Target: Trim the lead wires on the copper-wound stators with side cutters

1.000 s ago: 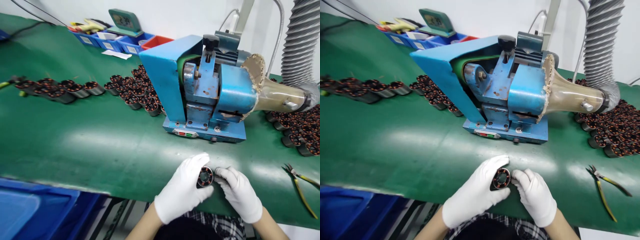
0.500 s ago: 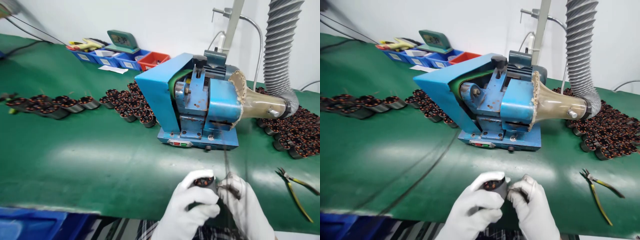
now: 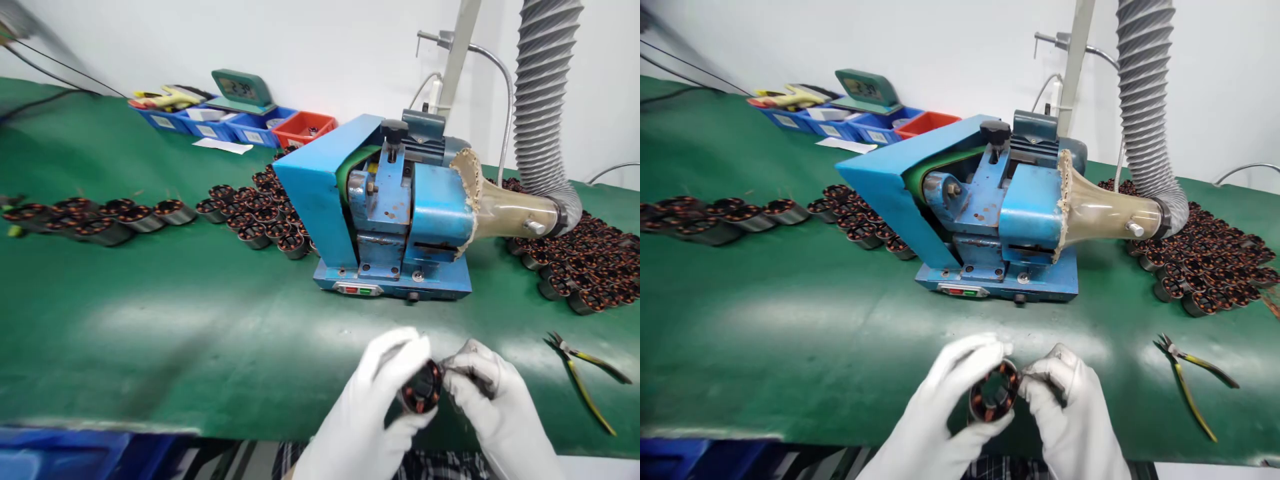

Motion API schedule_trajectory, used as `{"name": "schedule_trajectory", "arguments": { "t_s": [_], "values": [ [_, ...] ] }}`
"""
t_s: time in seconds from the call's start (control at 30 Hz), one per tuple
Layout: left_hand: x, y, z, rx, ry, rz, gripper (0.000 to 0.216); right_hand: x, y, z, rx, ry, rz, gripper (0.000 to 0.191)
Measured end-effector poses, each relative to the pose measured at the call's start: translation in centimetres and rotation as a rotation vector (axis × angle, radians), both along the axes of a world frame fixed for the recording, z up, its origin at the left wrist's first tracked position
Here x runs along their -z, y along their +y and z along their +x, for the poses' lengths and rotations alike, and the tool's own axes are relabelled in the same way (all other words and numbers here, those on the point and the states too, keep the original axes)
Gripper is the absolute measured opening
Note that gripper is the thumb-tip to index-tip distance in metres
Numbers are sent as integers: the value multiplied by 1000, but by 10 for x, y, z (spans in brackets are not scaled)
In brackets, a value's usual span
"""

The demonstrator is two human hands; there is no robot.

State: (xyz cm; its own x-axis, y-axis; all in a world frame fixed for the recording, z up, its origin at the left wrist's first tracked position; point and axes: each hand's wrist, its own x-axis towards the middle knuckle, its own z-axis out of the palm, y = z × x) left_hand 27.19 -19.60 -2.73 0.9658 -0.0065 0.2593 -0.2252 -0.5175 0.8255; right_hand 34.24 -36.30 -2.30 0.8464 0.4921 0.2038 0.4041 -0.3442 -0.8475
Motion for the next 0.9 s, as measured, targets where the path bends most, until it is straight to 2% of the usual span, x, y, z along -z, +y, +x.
{"name": "schedule_trajectory", "arguments": {
  "t_s": [0.07,0.17,0.23,0.3,0.37,0.43,0.5,0.53,0.6,0.67,0.73,0.87,0.9],
  "values": [
    [5,1,-1,-40,-27,80,59,1,-2,-1,-30,99,46,18],
    [7,1,-1,19,71,-27,57,6,-2,-3,36,183,120,10],
    [4,-1,-1,-13,131,-141,51,9,-1,-4,40,89,157,15],
    [1,-3,-1,-43,90,-194,34,9,2,-4,6,-18,163,16],
    [1,-3,-2,-74,-20,-164,25,7,5,-3,1,-4,135,14],
    [3,-2,-2,-89,-68,-79,35,5,8,-3,23,121,108,15],
    [4,0,0,-62,-31,-48,50,4,9,-3,38,246,104,18],
    [3,1,1,-20,12,-71,50,4,9,-4,50,278,97,18],
    [3,1,3,72,113,-165,42,8,8,-6,82,269,71,17],
    [4,-1,4,107,163,-220,30,13,6,-9,146,233,23,15],
    [11,-4,4,77,102,-136,22,19,6,-9,180,269,-16,16],
    [38,-10,6,-124,-242,376,42,36,10,-3,63,476,-72,29],
    [44,-10,7,-144,-294,454,44,40,10,0,17,498,-90,31]
  ]
}}
